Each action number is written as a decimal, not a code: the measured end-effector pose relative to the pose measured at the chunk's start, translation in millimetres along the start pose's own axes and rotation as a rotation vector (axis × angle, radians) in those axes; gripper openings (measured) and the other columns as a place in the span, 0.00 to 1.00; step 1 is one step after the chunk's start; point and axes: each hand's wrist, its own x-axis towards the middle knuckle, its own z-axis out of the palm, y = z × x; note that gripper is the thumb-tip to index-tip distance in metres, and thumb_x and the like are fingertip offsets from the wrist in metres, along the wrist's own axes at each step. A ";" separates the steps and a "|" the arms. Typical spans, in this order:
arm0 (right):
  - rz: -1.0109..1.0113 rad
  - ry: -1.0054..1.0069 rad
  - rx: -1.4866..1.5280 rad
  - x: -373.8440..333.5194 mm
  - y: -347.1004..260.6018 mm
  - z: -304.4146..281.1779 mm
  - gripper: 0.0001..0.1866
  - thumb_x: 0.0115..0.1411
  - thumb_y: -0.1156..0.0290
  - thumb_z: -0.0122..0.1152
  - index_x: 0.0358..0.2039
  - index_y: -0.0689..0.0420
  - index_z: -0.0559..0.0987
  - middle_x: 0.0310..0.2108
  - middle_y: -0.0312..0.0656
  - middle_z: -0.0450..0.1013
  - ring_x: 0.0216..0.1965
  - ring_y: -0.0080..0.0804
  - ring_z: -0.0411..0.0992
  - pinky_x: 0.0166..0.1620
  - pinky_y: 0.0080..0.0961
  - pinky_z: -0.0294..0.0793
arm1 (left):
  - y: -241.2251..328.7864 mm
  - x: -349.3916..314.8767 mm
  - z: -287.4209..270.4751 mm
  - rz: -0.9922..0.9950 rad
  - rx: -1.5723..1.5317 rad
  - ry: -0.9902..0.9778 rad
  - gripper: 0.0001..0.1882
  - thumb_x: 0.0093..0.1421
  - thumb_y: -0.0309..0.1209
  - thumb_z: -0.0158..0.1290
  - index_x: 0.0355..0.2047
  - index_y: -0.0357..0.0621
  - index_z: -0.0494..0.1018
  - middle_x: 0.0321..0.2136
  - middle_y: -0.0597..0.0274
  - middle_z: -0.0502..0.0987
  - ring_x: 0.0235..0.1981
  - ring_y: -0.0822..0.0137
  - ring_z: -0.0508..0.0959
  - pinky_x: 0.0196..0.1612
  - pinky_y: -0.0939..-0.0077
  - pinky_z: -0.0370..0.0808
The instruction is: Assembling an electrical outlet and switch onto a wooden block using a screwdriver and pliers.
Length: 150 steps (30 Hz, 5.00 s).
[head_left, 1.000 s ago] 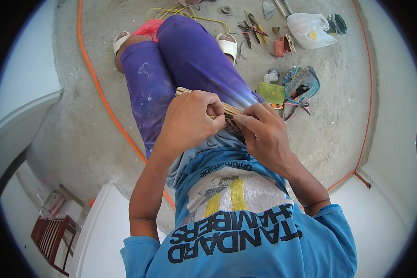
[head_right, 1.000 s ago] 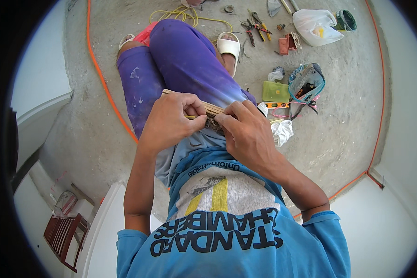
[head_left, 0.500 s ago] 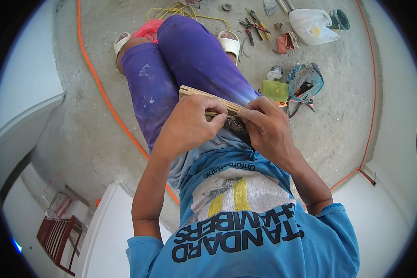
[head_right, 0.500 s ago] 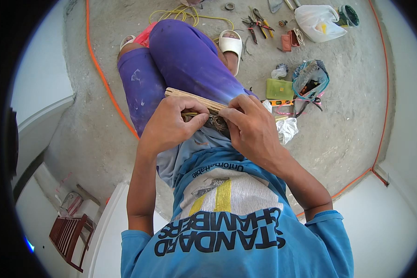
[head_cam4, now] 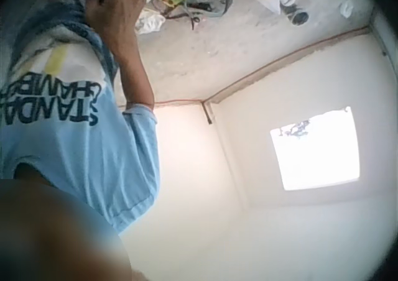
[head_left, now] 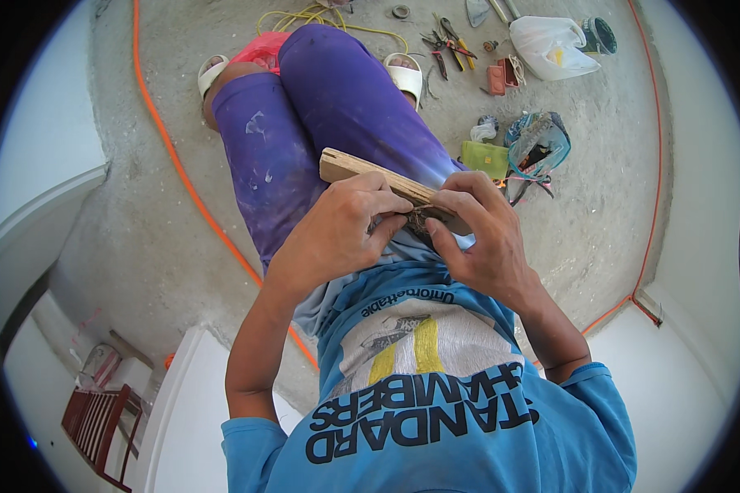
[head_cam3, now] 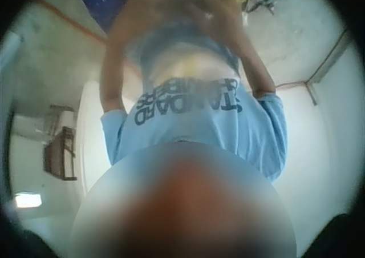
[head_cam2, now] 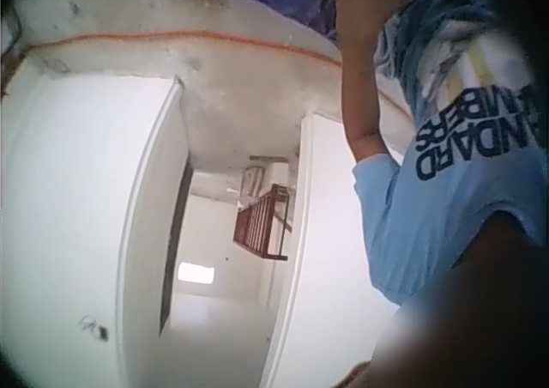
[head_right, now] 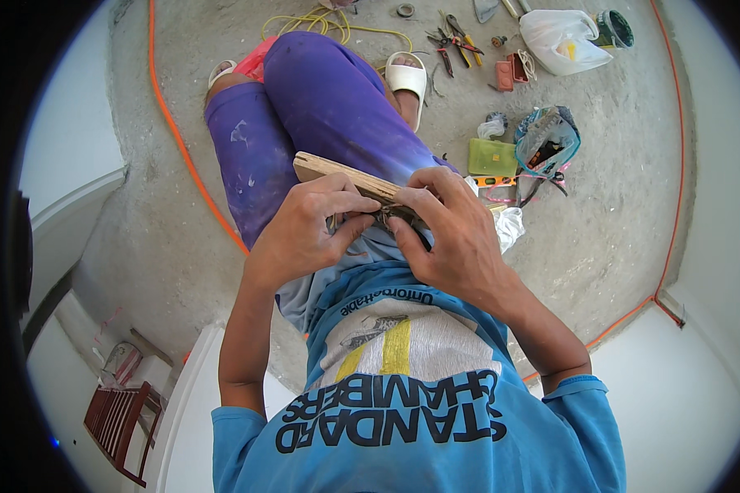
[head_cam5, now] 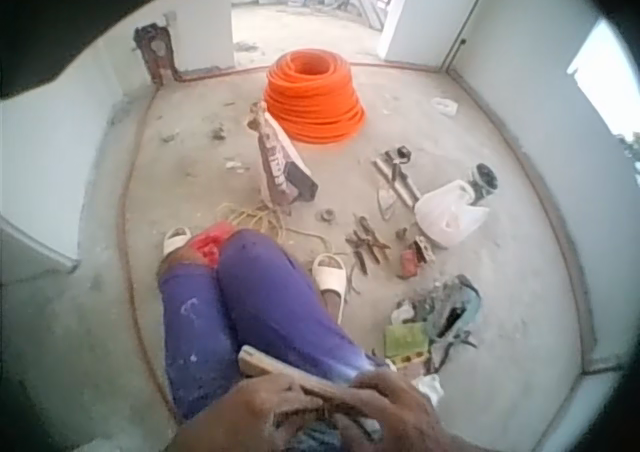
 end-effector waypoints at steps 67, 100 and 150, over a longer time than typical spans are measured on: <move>0.026 -0.285 0.175 36.3 43.1 -21.3 0.03 0.55 0.78 0.70 0.29 0.64 0.84 0.35 0.43 0.81 0.32 0.36 0.79 0.40 0.29 0.78 | 8.8 10.4 19.8 -0.155 -0.056 0.254 0.07 0.60 0.25 0.58 0.38 0.36 0.80 0.32 0.49 0.81 0.34 0.54 0.83 0.40 0.64 0.78; 0.808 -0.045 1.190 -6.1 -8.6 83.8 0.21 0.58 0.71 0.76 0.46 0.64 0.77 0.37 0.43 0.81 0.32 0.28 0.81 0.34 0.21 0.81 | -12.4 -68.8 46.0 -0.243 -1.018 0.910 0.10 0.69 0.27 0.57 0.47 0.34 0.79 0.34 0.60 0.83 0.29 0.78 0.74 0.35 0.85 0.71; -0.562 -0.081 0.063 70.0 -29.1 -15.7 0.14 0.51 0.77 0.72 0.38 0.56 0.80 0.41 0.44 0.75 0.41 0.44 0.75 0.44 0.40 0.76 | 5.1 -67.0 58.2 -0.053 -0.519 0.844 0.08 0.70 0.25 0.53 0.46 0.39 0.67 0.33 0.53 0.83 0.40 0.67 0.86 0.43 0.75 0.81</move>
